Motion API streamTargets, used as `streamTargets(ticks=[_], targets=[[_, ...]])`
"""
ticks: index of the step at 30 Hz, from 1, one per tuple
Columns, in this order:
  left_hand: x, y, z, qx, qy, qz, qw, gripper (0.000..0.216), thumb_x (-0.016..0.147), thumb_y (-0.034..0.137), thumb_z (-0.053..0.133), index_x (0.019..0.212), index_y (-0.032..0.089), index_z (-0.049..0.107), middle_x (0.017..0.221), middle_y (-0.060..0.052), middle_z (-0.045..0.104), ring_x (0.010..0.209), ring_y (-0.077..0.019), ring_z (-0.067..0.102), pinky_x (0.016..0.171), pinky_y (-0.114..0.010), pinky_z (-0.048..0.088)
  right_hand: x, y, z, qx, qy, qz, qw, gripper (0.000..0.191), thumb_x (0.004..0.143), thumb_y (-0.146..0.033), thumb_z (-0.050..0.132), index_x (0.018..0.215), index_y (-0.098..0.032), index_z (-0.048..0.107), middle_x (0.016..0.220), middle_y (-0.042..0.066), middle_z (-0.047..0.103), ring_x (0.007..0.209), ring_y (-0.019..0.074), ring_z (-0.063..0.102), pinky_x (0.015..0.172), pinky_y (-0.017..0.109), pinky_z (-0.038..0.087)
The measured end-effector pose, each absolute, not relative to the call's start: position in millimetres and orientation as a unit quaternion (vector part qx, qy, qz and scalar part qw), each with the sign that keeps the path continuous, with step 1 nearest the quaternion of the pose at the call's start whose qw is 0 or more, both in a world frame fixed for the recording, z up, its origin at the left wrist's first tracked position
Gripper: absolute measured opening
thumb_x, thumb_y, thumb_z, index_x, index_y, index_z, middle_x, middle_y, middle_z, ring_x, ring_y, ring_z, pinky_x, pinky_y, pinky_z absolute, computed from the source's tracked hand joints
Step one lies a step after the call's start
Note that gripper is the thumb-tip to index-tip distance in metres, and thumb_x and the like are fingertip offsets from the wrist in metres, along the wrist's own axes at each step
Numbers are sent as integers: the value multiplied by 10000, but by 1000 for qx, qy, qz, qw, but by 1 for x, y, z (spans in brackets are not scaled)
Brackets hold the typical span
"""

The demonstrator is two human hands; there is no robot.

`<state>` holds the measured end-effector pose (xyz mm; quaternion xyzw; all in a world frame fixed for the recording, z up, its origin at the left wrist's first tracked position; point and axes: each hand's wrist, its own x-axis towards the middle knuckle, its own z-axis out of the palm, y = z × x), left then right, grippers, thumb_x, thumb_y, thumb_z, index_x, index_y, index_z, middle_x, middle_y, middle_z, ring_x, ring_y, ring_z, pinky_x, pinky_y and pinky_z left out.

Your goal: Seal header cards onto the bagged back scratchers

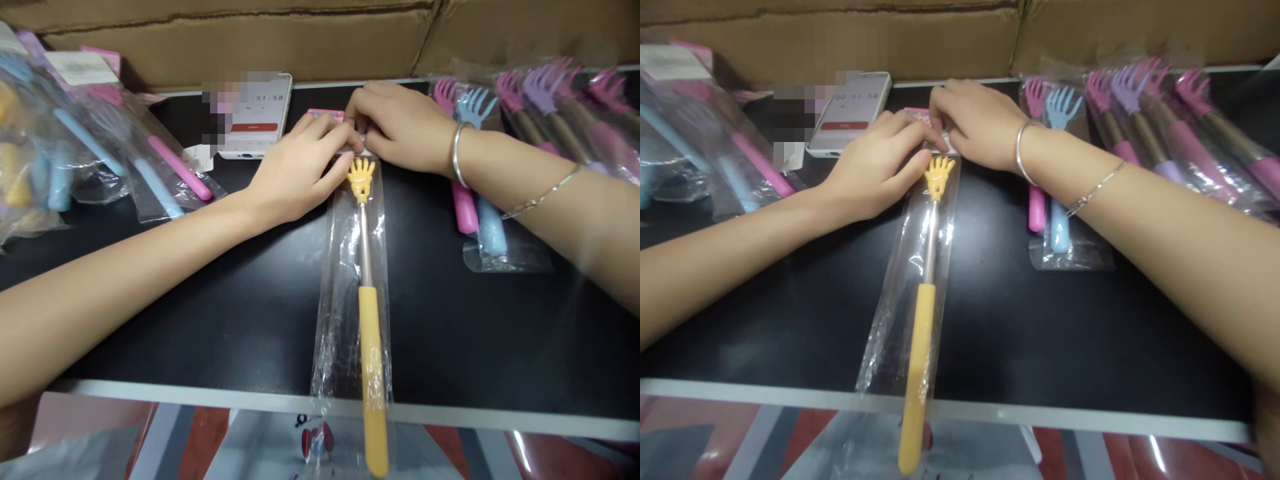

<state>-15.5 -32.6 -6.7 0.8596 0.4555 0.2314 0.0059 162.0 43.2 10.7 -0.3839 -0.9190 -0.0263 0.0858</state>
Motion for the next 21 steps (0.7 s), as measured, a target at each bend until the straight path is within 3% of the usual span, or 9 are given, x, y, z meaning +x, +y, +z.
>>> streamTargets(ticks=[21], targets=[[-19,-29,-6,866,433,246,31,358,992,470,327,1082,310,634,1148,-74,666,1191,-313,554,1016,-517,467,162,43,11,-382,-920,-33,82,445,761,-96,386,1164,-133,572,1089,117,573,1135,295,553,1022,478,461]])
